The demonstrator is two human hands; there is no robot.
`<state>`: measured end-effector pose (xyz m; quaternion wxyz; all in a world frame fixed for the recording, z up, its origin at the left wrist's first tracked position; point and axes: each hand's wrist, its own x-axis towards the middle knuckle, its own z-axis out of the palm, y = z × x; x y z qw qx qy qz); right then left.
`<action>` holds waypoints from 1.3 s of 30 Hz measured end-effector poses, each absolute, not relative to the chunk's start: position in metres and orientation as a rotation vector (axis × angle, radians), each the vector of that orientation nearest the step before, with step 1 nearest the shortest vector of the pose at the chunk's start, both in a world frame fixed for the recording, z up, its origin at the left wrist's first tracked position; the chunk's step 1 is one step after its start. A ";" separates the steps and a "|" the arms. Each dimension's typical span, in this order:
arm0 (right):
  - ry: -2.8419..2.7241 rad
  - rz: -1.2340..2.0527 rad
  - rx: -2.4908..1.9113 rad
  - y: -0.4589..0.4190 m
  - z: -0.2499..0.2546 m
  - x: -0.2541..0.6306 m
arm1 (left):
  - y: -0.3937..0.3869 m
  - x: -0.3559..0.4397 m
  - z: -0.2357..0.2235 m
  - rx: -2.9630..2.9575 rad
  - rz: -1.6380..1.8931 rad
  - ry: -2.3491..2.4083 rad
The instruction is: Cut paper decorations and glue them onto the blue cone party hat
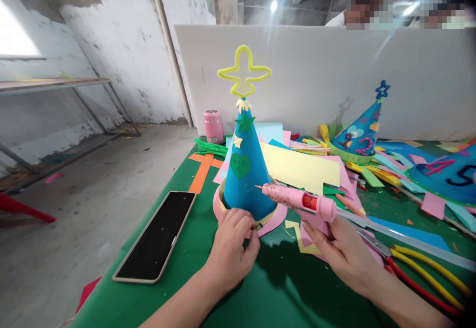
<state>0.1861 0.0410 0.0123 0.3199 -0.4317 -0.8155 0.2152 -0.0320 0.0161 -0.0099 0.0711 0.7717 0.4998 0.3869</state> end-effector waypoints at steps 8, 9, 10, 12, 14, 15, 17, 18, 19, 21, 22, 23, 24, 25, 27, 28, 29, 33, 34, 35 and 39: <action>-2.128 0.630 -1.118 0.039 0.011 0.184 | 0.015 -0.031 -0.008 2.335 1.190 1.494; -2.130 0.636 -1.117 0.039 0.011 0.184 | 0.015 -0.031 -0.008 2.335 1.191 1.494; -2.133 0.638 -1.117 0.039 0.010 0.184 | 0.015 -0.031 -0.007 2.334 1.191 1.495; -2.136 0.629 -1.101 0.038 0.011 0.183 | 0.015 -0.031 -0.007 2.331 1.188 1.498; -2.141 0.628 -1.074 0.037 0.012 0.180 | 0.015 -0.031 -0.007 2.330 1.187 1.500; -2.144 0.639 -1.059 0.037 0.013 0.179 | 0.015 -0.031 -0.007 2.330 1.187 1.500; -2.145 0.664 -1.053 0.037 0.014 0.178 | 0.016 -0.031 -0.007 2.333 1.189 1.500; -2.141 0.670 -1.063 0.037 0.014 0.178 | 0.016 -0.031 -0.007 2.334 1.189 1.500; -2.134 0.668 -1.077 0.037 0.014 0.179 | 0.016 -0.031 -0.007 2.334 1.186 1.498; -2.128 0.644 -1.110 0.038 0.013 0.182 | 0.016 -0.031 -0.008 2.332 1.180 1.495; -2.130 0.624 -1.120 0.038 0.013 0.184 | 0.016 -0.031 -0.008 2.332 1.180 1.491; -2.134 0.604 -1.122 0.039 0.012 0.186 | 0.016 -0.031 -0.008 2.332 1.180 1.488; -2.139 0.589 -1.118 0.039 0.012 0.188 | 0.016 -0.031 -0.008 2.333 1.180 1.487; -2.138 0.577 -1.109 0.040 0.013 0.189 | 0.016 -0.031 -0.008 2.334 1.180 1.485; -2.109 0.582 -1.096 0.041 0.016 0.190 | 0.016 -0.032 -0.009 2.336 1.178 1.485; -2.084 0.606 -1.094 0.042 0.018 0.189 | 0.017 -0.032 -0.009 2.336 1.174 1.489; -2.052 0.640 -1.095 0.042 0.020 0.188 | 0.017 -0.032 -0.009 2.334 1.171 1.498; -1.883 0.879 -1.086 0.044 0.024 0.182 | 0.017 -0.032 -0.010 2.326 1.166 1.525; -1.819 0.951 -1.066 0.044 0.024 0.182 | 0.016 -0.032 -0.009 2.327 1.170 1.523; -1.744 1.018 -1.030 0.045 0.024 0.183 | 0.016 -0.032 -0.009 2.329 1.179 1.516; -1.467 1.038 -0.999 0.052 0.025 0.202 | 0.015 -0.030 -0.005 2.324 1.226 1.486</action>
